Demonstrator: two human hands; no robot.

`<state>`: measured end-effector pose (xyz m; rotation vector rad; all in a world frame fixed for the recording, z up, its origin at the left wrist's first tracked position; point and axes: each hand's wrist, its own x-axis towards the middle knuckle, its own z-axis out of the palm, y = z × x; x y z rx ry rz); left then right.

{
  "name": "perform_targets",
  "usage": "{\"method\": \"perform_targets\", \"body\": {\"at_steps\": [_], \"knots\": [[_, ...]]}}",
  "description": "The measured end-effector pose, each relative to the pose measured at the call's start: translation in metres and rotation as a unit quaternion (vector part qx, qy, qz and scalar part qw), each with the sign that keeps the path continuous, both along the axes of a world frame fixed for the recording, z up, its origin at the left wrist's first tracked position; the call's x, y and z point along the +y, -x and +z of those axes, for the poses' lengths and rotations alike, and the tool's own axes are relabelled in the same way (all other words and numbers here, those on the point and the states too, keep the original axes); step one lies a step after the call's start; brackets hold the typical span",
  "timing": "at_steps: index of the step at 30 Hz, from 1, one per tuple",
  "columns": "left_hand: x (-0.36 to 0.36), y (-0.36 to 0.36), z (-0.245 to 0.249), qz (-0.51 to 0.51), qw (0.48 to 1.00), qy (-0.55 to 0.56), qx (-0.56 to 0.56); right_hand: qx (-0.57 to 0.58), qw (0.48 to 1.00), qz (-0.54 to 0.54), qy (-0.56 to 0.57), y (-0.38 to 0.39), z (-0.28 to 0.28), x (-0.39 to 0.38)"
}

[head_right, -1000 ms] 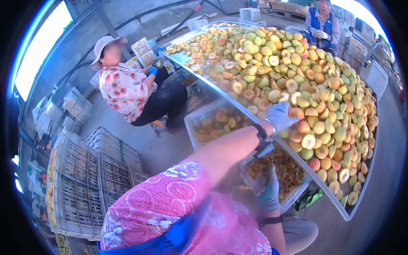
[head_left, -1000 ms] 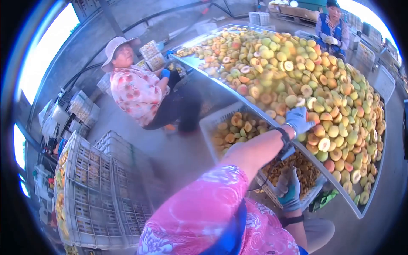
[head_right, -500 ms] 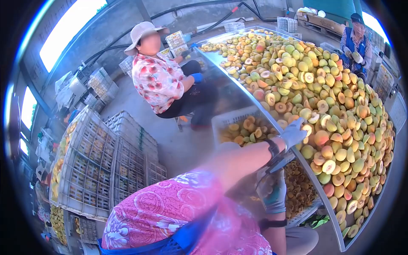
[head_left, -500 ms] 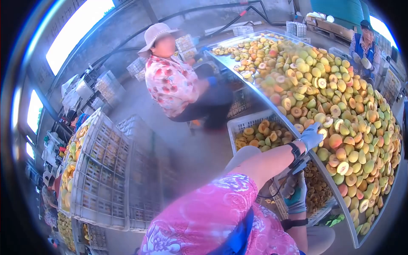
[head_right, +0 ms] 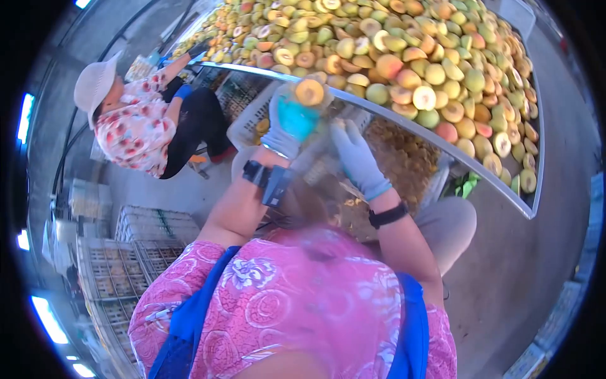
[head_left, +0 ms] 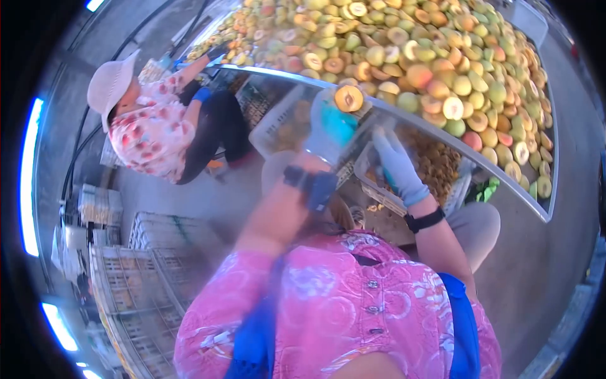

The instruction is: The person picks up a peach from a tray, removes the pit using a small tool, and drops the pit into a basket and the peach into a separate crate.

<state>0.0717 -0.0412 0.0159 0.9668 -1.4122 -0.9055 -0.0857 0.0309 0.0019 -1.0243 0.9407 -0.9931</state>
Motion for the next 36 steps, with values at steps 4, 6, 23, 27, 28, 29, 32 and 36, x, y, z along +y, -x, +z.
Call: {"method": "perform_targets", "body": {"at_steps": [4,6,23,27,28,29,32,36], "knots": [[0.019,0.021,0.009,-0.070,0.889,-0.186,0.413,0.037,0.997,-0.024,0.056,0.006,-0.008,0.001],[0.027,0.024,0.014,-0.161,0.862,-0.236,0.419,0.124,0.943,-0.043,0.306,0.011,-0.023,-0.003],[0.036,0.044,-0.011,-0.104,0.893,-0.223,0.376,0.000,0.995,-0.004,0.098,0.013,0.006,0.014],[0.040,0.048,-0.007,-0.077,0.935,-0.162,0.306,-0.017,0.990,-0.023,0.137,0.003,-0.012,0.010],[0.040,0.048,-0.005,-0.072,0.951,-0.138,0.269,-0.017,0.990,-0.023,0.138,0.005,-0.015,0.011],[0.042,0.049,0.000,-0.072,0.951,-0.137,0.269,-0.031,0.996,0.016,0.085,0.010,-0.005,0.016],[0.046,0.052,0.014,-0.066,0.944,-0.179,0.269,-0.053,0.994,0.089,-0.016,0.021,0.007,0.021],[0.048,0.051,0.017,-0.056,0.936,-0.218,0.270,-0.061,0.993,0.101,0.005,0.020,0.005,0.025]]}}
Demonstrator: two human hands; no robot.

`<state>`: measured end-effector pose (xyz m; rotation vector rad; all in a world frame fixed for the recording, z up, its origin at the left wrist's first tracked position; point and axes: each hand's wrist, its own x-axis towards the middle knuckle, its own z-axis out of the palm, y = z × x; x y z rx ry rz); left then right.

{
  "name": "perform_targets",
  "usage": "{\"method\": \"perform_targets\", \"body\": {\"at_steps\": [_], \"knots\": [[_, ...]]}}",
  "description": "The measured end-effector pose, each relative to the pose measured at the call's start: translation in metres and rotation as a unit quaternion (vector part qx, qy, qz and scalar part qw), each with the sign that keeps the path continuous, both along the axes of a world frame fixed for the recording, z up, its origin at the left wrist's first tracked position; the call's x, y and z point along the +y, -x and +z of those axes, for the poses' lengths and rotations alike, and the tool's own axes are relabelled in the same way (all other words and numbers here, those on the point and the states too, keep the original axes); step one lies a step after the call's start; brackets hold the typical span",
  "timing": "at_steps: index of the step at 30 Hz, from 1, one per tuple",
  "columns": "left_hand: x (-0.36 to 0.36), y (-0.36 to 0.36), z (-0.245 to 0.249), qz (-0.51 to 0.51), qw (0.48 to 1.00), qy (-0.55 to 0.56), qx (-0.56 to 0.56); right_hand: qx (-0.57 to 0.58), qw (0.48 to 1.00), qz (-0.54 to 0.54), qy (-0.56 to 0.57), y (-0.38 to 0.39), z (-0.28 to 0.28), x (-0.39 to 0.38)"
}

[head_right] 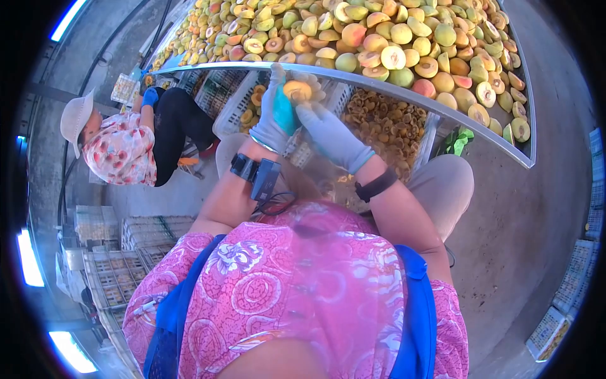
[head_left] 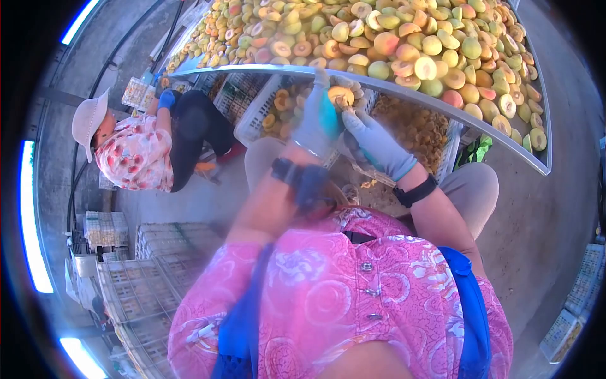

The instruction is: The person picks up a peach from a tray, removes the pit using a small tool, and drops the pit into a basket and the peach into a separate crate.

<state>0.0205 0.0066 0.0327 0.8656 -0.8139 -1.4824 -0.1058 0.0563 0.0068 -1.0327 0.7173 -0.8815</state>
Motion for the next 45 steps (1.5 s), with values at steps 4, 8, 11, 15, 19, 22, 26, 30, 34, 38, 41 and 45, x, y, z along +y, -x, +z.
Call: {"method": "perform_targets", "body": {"at_steps": [4,8,11,15,19,22,26,30,34,38,41,45], "knots": [[0.006,0.006,0.003,0.013,0.995,0.071,-0.073,0.013,1.000,-0.010,-0.025,0.004,0.001,-0.001],[0.014,0.000,0.019,-0.034,0.999,-0.020,-0.023,-0.110,0.982,0.124,-0.087,0.016,-0.007,-0.006],[0.005,-0.008,0.010,-0.074,0.995,0.004,-0.061,-0.138,0.971,0.152,-0.119,0.015,0.000,-0.003],[0.005,-0.012,0.004,-0.152,0.963,0.109,-0.194,-0.206,0.935,0.189,-0.217,0.020,-0.014,0.000],[0.003,-0.014,-0.002,-0.199,0.960,0.124,-0.154,-0.360,0.842,0.307,-0.260,0.016,-0.020,-0.001],[0.001,-0.011,-0.009,-0.270,0.957,0.046,0.098,-0.396,0.816,0.326,-0.267,0.016,-0.018,0.002],[-0.009,-0.018,-0.019,-0.125,0.925,-0.159,0.323,-0.425,0.814,0.308,-0.250,0.019,-0.023,0.009],[-0.060,-0.076,-0.027,-0.057,0.992,-0.006,0.113,-0.482,0.783,0.280,-0.275,0.033,-0.027,0.004],[-0.090,-0.060,-0.016,0.102,0.914,0.133,-0.370,-0.503,0.804,0.206,-0.240,0.037,-0.042,0.002],[-0.117,0.015,-0.007,0.051,0.776,0.278,-0.564,-0.477,0.845,0.130,-0.205,0.048,-0.038,0.000],[-0.146,0.066,-0.008,0.010,0.838,0.180,-0.515,-0.453,0.861,0.098,-0.209,0.051,-0.037,-0.004],[-0.179,0.095,-0.020,0.015,0.753,0.149,-0.641,-0.459,0.849,0.069,-0.254,0.053,-0.026,-0.001]]}}
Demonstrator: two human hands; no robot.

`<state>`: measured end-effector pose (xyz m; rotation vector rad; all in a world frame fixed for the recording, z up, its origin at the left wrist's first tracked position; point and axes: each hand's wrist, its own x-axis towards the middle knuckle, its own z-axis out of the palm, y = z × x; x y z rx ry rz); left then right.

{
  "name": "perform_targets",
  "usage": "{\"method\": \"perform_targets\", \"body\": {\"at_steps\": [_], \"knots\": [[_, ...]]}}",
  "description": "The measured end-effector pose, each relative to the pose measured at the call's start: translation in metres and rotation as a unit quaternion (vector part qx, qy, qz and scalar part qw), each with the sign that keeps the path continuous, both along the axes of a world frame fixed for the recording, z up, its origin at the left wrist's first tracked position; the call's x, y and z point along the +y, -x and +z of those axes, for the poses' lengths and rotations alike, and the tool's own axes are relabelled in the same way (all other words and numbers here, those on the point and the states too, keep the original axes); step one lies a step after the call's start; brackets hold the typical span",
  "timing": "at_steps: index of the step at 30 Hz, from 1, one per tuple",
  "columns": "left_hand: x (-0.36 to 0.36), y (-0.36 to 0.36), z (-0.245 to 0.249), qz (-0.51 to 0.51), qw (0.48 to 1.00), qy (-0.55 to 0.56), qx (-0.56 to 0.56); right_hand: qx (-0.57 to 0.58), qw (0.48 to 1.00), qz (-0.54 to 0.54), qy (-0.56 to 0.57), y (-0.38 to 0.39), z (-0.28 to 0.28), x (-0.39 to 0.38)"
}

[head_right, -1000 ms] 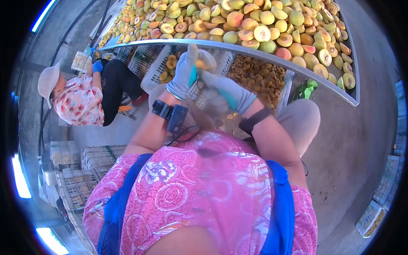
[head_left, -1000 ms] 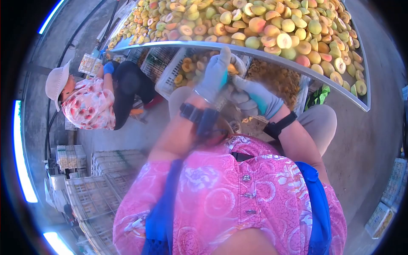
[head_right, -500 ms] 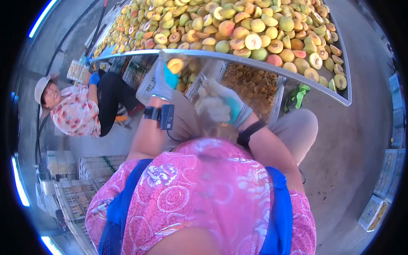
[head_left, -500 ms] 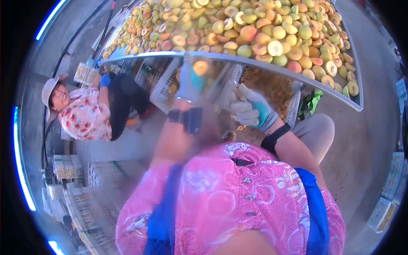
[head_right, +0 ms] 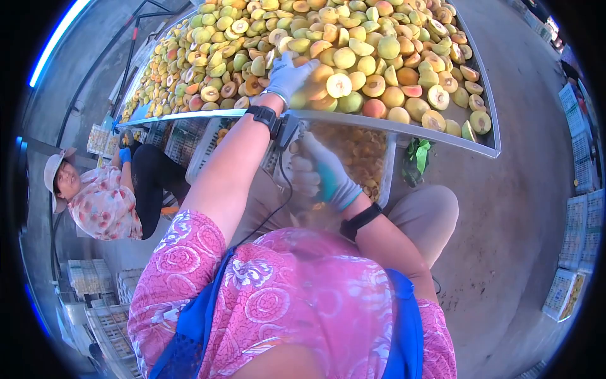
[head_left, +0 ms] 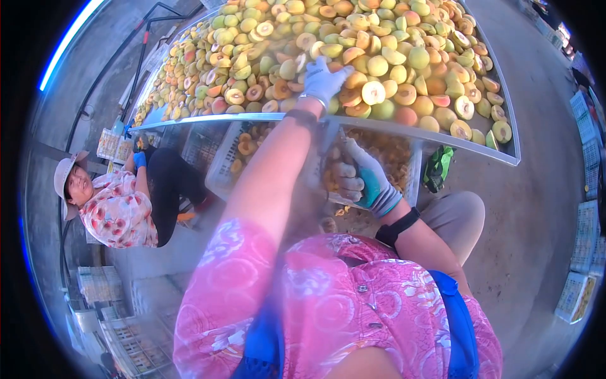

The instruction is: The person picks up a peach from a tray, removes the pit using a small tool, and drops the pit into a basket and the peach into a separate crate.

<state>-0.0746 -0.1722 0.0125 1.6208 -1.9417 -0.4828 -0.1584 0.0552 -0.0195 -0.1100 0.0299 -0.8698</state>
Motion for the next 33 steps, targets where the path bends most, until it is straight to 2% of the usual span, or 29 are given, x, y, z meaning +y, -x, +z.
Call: {"method": "perform_targets", "body": {"at_steps": [1,3,4,5,6,7,8,9,11,12,13,15,16,17,19,20,21,23,27,33], "knots": [[-0.011,-0.004,-0.007,-0.001,1.000,-0.001,-0.001,0.033,0.999,-0.011,-0.004,0.001,0.001,0.000],[-0.016,-0.012,-0.004,-0.037,0.994,0.000,0.100,0.063,0.998,-0.021,-0.009,0.003,0.002,0.000],[-0.018,-0.020,-0.003,-0.067,0.960,-0.153,0.225,0.075,0.997,-0.022,-0.019,0.003,0.002,-0.001],[-0.004,-0.028,0.000,-0.066,0.960,-0.154,0.222,0.086,0.996,-0.021,-0.030,0.003,0.002,-0.001],[0.009,-0.037,0.002,-0.103,0.908,-0.192,0.359,0.083,0.996,-0.020,-0.031,0.003,0.005,-0.001],[0.017,-0.044,0.005,-0.137,0.833,-0.225,0.487,0.156,0.986,-0.052,-0.016,0.004,0.011,-0.002],[0.023,-0.048,0.002,-0.086,0.790,-0.242,0.557,0.228,0.970,-0.083,-0.002,0.005,0.017,-0.002],[0.029,-0.054,0.000,-0.084,0.791,-0.243,0.555,0.226,0.971,-0.083,-0.003,0.004,0.023,-0.001],[0.055,-0.069,-0.007,-0.112,0.709,-0.257,0.647,0.313,0.936,-0.161,0.018,-0.001,0.032,0.002],[0.067,-0.074,-0.010,-0.129,0.697,-0.254,0.659,0.337,0.926,-0.167,0.040,-0.001,0.031,0.003],[0.078,-0.077,-0.013,-0.121,0.696,-0.256,0.659,0.337,0.927,-0.161,0.035,-0.002,0.026,0.001],[0.101,-0.073,-0.002,-0.229,0.816,-0.150,0.509,0.374,0.904,-0.184,0.092,-0.003,0.022,-0.002],[0.116,-0.072,0.013,-0.159,0.593,-0.333,0.716,0.379,0.899,-0.193,0.101,-0.004,0.026,0.001],[0.115,-0.071,0.006,-0.160,0.593,-0.332,0.716,0.379,0.899,-0.193,0.102,-0.005,0.025,0.000],[0.113,-0.067,-0.017,-0.171,0.665,-0.238,0.687,0.426,0.876,-0.200,0.107,-0.008,0.019,-0.001],[0.125,-0.061,-0.006,-0.152,0.622,-0.273,0.718,0.427,0.876,-0.200,0.106,-0.009,0.021,0.001],[0.137,-0.055,0.001,-0.152,0.621,-0.274,0.718,0.436,0.870,-0.203,0.107,-0.008,0.024,0.003],[0.154,-0.047,0.011,-0.093,0.656,-0.243,0.709,0.446,0.864,-0.209,0.106,-0.006,0.027,0.006],[0.161,-0.048,0.001,-0.089,0.649,-0.258,0.710,0.462,0.859,-0.196,0.101,-0.002,0.032,0.010],[0.168,-0.045,-0.003,-0.089,0.675,-0.240,0.692,0.478,0.855,-0.174,0.103,0.002,0.031,0.012]]}}
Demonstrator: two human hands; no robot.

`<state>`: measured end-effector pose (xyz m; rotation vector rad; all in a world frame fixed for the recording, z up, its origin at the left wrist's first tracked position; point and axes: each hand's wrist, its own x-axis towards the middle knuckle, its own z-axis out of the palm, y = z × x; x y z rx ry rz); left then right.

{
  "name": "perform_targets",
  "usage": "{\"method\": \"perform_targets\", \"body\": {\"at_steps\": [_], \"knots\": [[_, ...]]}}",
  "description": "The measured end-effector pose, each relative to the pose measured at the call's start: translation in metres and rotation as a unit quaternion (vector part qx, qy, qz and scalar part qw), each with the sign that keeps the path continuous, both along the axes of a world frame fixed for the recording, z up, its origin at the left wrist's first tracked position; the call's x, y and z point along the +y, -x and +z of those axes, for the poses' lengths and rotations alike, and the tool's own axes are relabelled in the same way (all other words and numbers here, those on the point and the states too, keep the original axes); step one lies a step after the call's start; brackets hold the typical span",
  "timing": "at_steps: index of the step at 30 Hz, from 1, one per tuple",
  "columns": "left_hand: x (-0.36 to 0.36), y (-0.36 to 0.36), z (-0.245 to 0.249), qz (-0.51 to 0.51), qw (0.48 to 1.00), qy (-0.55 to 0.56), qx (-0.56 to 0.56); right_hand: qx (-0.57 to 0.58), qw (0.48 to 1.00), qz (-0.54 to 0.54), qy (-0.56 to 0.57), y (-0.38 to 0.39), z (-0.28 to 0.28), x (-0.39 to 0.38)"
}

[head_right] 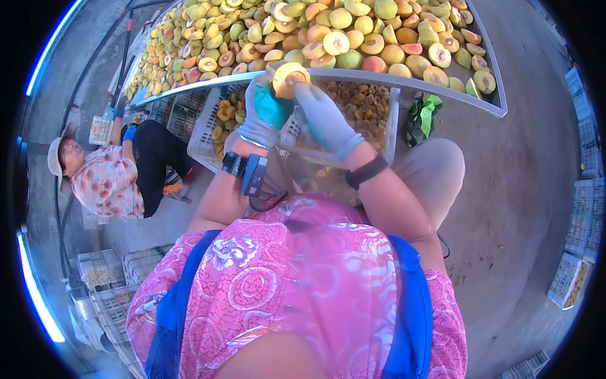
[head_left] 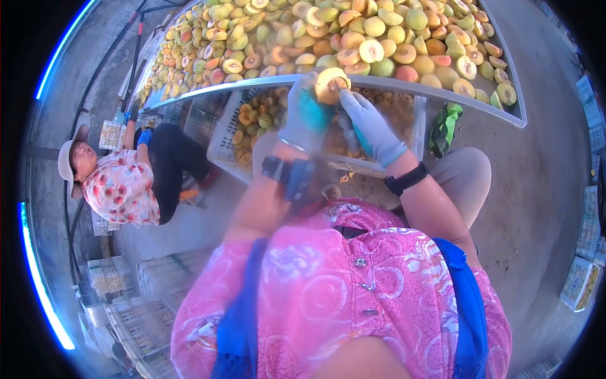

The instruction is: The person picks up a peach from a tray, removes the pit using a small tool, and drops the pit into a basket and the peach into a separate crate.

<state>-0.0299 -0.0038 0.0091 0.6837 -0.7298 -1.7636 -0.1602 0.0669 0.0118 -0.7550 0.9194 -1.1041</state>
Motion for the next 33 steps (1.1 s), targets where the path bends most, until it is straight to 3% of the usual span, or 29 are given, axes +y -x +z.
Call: {"method": "perform_targets", "body": {"at_steps": [2,4,9,11,18,20,24,27,30,32,33], "knots": [[0.000,0.000,-0.001,0.011,0.999,0.038,-0.032,0.020,1.000,0.007,-0.003,-0.002,-0.009,-0.004],[-0.001,-0.001,0.000,0.000,0.998,0.047,-0.037,0.094,0.993,-0.033,0.066,-0.007,-0.020,-0.008],[0.008,0.015,0.011,0.001,0.996,0.081,-0.028,0.093,0.989,-0.045,0.103,-0.010,-0.012,-0.005],[0.010,0.019,0.014,0.035,0.998,0.041,-0.042,0.086,0.987,-0.058,0.122,-0.010,-0.014,-0.005],[-0.002,0.012,0.009,-0.020,0.998,-0.043,-0.041,-0.014,0.999,0.029,0.016,-0.008,0.005,0.014],[-0.001,0.014,0.005,0.046,0.994,0.019,-0.097,-0.036,0.999,0.022,0.018,-0.008,0.006,0.015],[0.005,0.012,0.006,0.063,0.989,0.058,-0.121,-0.079,0.996,0.041,-0.001,-0.006,0.006,0.013],[0.007,0.013,0.013,0.006,0.998,-0.030,-0.062,-0.113,0.992,0.052,-0.009,-0.006,0.002,0.011],[0.010,0.016,0.011,0.046,0.995,0.011,-0.091,-0.123,0.991,0.055,-0.003,-0.009,-0.003,0.009],[0.008,0.015,0.005,0.098,0.967,0.126,-0.199,-0.127,0.990,0.054,-0.003,-0.007,-0.001,0.010],[0.007,0.014,0.005,0.098,0.967,0.126,-0.200,-0.169,0.982,0.075,-0.027,-0.005,0.005,0.013]]}}
